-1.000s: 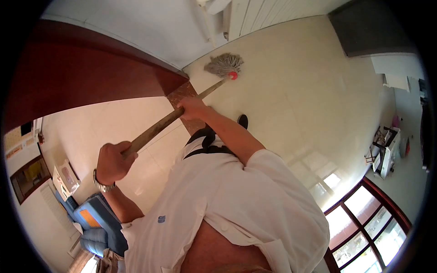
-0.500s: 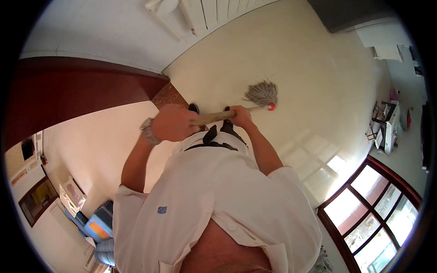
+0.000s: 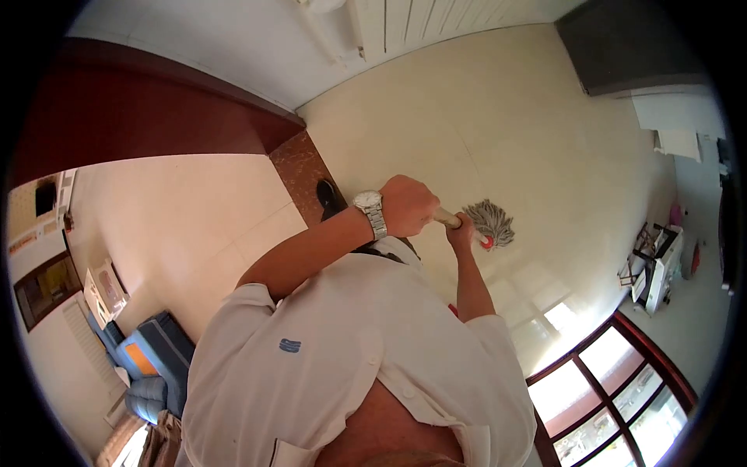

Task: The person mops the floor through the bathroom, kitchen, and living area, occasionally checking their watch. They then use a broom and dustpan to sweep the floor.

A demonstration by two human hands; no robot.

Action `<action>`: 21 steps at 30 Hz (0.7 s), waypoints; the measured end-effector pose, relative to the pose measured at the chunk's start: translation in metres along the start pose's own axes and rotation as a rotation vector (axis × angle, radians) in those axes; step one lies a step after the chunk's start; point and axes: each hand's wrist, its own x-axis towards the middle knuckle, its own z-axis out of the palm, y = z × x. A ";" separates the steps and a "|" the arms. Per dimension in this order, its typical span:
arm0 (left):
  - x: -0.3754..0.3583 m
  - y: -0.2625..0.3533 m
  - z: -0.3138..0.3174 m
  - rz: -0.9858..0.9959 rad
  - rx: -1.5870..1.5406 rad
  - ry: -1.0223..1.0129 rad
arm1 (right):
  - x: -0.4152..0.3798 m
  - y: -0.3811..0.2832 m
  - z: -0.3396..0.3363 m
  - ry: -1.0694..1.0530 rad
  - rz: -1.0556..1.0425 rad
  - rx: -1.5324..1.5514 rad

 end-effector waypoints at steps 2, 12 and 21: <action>-0.011 -0.002 -0.024 0.008 0.019 0.014 | 0.009 -0.021 0.002 0.061 -0.086 0.042; -0.130 -0.037 -0.086 -0.311 0.060 0.263 | 0.085 -0.182 0.030 -0.150 -0.270 -0.053; -0.235 -0.032 -0.082 -0.796 0.060 0.370 | 0.119 -0.295 0.161 -0.502 -0.807 0.065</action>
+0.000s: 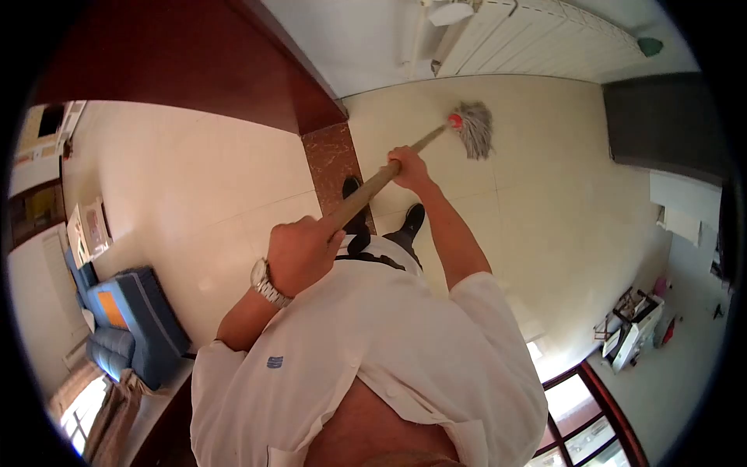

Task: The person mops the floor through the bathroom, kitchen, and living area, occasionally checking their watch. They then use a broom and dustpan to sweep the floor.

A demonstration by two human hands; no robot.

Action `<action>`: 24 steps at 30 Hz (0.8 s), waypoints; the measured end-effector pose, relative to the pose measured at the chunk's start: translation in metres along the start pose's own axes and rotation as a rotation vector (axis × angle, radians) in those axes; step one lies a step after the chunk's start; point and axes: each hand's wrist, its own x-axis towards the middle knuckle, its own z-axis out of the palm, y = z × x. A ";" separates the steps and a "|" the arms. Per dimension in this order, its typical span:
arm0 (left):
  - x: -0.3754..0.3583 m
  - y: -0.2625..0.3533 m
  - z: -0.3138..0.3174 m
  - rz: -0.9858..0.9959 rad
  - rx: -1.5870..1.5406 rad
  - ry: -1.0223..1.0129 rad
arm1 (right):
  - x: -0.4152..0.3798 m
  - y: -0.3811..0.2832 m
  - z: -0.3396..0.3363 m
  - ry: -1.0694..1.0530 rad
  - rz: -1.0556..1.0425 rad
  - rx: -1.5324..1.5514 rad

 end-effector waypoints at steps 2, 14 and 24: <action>-0.017 -0.012 -0.008 -0.040 -0.002 0.064 | 0.027 -0.039 0.015 -0.004 -0.177 0.101; -0.058 0.024 -0.116 -0.118 0.198 0.093 | 0.049 -0.176 0.045 -0.191 -0.340 0.375; -0.027 -0.001 -0.095 0.097 0.018 0.096 | 0.022 -0.121 -0.008 -0.157 -0.131 0.213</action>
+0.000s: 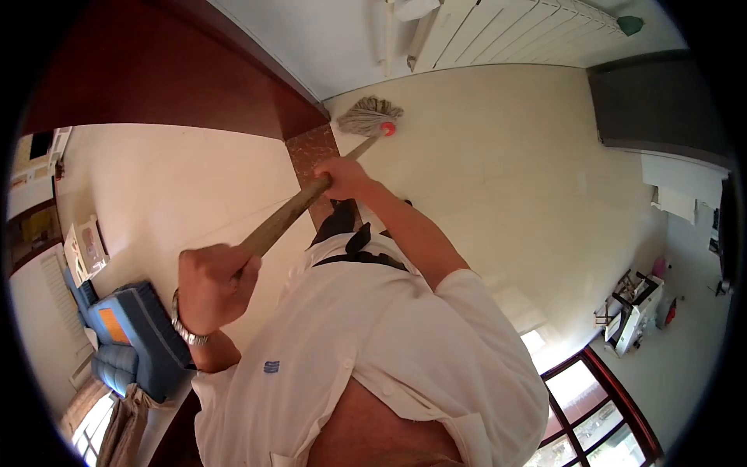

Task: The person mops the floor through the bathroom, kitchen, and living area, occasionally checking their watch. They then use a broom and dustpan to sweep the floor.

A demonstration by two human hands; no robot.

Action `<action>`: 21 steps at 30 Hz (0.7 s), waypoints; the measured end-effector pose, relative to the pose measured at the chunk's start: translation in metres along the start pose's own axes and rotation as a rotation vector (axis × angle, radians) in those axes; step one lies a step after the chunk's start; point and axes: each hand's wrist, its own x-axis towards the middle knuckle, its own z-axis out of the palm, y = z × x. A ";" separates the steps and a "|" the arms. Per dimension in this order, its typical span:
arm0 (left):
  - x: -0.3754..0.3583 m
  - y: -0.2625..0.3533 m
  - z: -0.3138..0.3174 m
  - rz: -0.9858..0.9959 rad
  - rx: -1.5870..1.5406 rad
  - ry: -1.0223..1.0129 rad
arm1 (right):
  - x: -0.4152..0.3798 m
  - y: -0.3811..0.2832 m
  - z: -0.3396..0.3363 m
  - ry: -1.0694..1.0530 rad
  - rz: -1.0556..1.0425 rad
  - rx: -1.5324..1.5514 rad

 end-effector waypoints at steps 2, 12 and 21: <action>0.012 0.001 0.021 0.049 -0.119 0.000 | -0.026 0.020 -0.021 0.033 0.133 -0.077; 0.069 0.019 0.133 0.226 -0.186 -0.454 | -0.172 0.111 -0.030 0.353 0.473 -0.197; 0.099 0.029 0.171 0.257 -0.248 -0.453 | -0.234 0.139 -0.042 0.259 0.738 -0.267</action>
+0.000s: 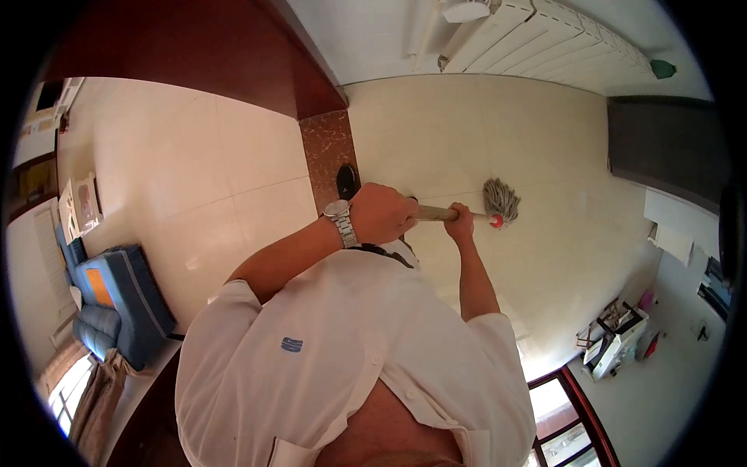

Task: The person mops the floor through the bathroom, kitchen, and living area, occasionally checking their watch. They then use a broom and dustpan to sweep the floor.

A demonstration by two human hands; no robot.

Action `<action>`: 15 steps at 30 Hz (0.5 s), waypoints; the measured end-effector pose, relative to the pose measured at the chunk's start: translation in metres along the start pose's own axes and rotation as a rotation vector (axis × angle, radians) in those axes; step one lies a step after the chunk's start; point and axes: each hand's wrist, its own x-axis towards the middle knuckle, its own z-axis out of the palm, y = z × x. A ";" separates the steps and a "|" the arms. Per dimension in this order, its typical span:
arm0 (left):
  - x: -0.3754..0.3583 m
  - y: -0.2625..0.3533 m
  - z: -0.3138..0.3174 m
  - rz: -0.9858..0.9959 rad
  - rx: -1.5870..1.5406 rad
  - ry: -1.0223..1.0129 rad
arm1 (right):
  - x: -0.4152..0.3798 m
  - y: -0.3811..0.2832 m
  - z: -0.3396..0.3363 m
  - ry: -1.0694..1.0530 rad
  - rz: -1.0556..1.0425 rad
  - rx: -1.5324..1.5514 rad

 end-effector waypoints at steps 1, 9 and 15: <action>-0.002 -0.003 0.002 0.027 -0.026 0.074 | 0.001 -0.002 0.005 -0.001 0.000 0.000; -0.047 -0.029 -0.052 -0.062 0.047 0.318 | 0.057 -0.098 0.013 0.032 -0.172 0.038; -0.115 -0.020 -0.104 -0.211 0.105 0.535 | 0.100 -0.211 0.027 -0.139 -0.413 0.004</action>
